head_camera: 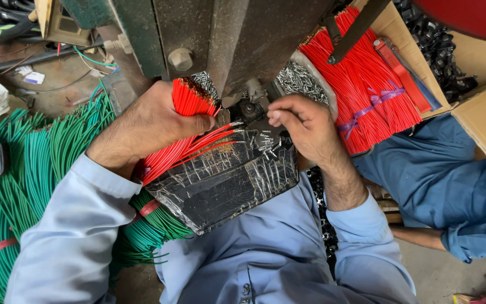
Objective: The person holds a bundle of red insulated wires and uses a red-handled hand tool to work on the bundle, then attaches small metal terminal pins to the stripped wire ends one at a time, placing finished wires aside while working at a bench press.
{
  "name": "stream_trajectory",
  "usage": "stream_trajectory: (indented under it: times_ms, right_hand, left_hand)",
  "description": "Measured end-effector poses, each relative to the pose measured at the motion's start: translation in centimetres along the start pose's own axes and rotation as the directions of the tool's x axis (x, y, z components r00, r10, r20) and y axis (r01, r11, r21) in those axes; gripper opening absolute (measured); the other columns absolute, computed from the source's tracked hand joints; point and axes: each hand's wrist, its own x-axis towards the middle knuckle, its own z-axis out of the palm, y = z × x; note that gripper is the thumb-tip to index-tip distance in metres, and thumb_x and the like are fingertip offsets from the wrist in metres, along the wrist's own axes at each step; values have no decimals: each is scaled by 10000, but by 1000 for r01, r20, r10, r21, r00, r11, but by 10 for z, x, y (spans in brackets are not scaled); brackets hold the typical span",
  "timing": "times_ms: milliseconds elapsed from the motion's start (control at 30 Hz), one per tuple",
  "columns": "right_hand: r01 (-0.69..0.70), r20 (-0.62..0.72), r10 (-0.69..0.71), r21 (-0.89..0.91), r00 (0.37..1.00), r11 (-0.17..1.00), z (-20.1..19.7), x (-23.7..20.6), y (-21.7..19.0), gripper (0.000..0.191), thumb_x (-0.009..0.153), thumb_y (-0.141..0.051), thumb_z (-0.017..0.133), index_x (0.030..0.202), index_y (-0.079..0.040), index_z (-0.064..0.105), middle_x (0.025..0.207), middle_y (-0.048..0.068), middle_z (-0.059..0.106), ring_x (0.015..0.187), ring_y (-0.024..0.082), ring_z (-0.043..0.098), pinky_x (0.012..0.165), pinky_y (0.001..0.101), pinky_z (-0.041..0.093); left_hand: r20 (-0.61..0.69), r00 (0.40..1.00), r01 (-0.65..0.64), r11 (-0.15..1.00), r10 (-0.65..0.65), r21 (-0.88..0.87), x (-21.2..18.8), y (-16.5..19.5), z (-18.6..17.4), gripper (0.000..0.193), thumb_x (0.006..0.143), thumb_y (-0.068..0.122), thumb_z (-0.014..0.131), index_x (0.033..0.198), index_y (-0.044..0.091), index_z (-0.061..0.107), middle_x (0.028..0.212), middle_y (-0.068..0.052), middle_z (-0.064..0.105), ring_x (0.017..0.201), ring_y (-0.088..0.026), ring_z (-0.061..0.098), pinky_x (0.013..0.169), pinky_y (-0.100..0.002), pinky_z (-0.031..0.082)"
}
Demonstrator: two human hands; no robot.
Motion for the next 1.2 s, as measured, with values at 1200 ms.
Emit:
stream_trajectory:
  times_ms: [1200]
  right_hand:
    - [102,27,-108,168,994,981,51,29,14,76,1039,-71,686,1059,-7,722,986,23,752,939,73,707,861,251,596]
  left_hand:
    - [-89,994,74,997,-70,34,-1,-6,3,96,822,73,700,845,-20,705,636,-59,636,632,-95,562,588,-331,501]
